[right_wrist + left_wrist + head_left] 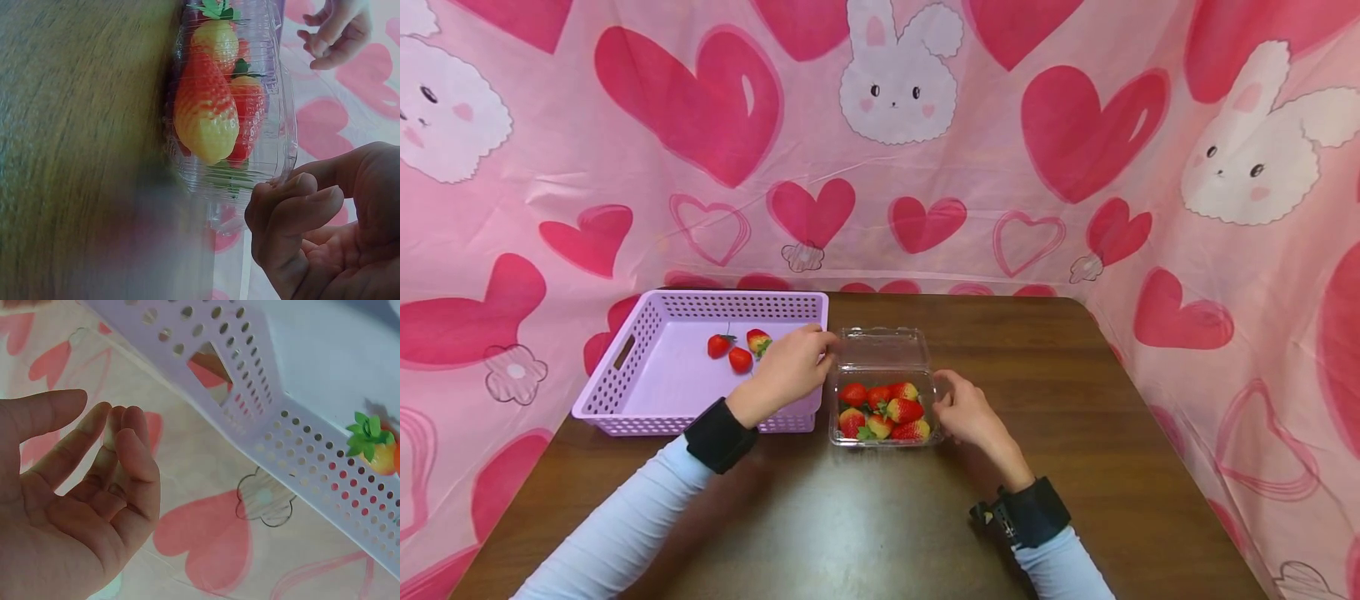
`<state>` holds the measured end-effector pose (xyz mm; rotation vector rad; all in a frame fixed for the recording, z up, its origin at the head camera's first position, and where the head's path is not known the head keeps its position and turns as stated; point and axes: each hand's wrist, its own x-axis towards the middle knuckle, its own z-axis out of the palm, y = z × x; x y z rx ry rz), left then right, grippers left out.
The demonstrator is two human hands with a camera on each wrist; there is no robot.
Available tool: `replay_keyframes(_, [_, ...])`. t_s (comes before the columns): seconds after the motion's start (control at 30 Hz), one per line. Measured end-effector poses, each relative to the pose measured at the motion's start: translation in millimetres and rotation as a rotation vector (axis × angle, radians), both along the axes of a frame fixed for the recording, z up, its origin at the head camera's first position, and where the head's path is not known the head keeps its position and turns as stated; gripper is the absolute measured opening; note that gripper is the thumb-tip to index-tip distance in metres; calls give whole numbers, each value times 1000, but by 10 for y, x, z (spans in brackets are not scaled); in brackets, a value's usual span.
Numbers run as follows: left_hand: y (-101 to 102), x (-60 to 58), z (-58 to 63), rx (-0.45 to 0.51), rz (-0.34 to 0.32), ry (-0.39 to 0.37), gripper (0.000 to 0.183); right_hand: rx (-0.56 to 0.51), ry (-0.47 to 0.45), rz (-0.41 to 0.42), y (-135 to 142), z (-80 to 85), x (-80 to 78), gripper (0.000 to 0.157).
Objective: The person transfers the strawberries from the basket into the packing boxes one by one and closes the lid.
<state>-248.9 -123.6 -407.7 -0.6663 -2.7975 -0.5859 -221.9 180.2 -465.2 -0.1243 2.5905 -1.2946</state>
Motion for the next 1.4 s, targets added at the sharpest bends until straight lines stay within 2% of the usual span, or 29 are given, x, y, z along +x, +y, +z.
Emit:
replay_keyframes(0.4, [-153,-40,28,-18,65,-33,23,0,-11,-10,-4,4,9,52])
replay_keyframes(0.6, [-256,-80,-15,-31,86,-43,24,-1,-9,-8,-3,10,13,52])
replay_keyframes(0.87, [-410,-112,-58,-47,101,41,21,-9,-6,-3,9,8,7,52])
replay_keyframes(1.4, [-683,-231,28,-65,153,-28,25,-3,-16,-16,-1,18,2,52])
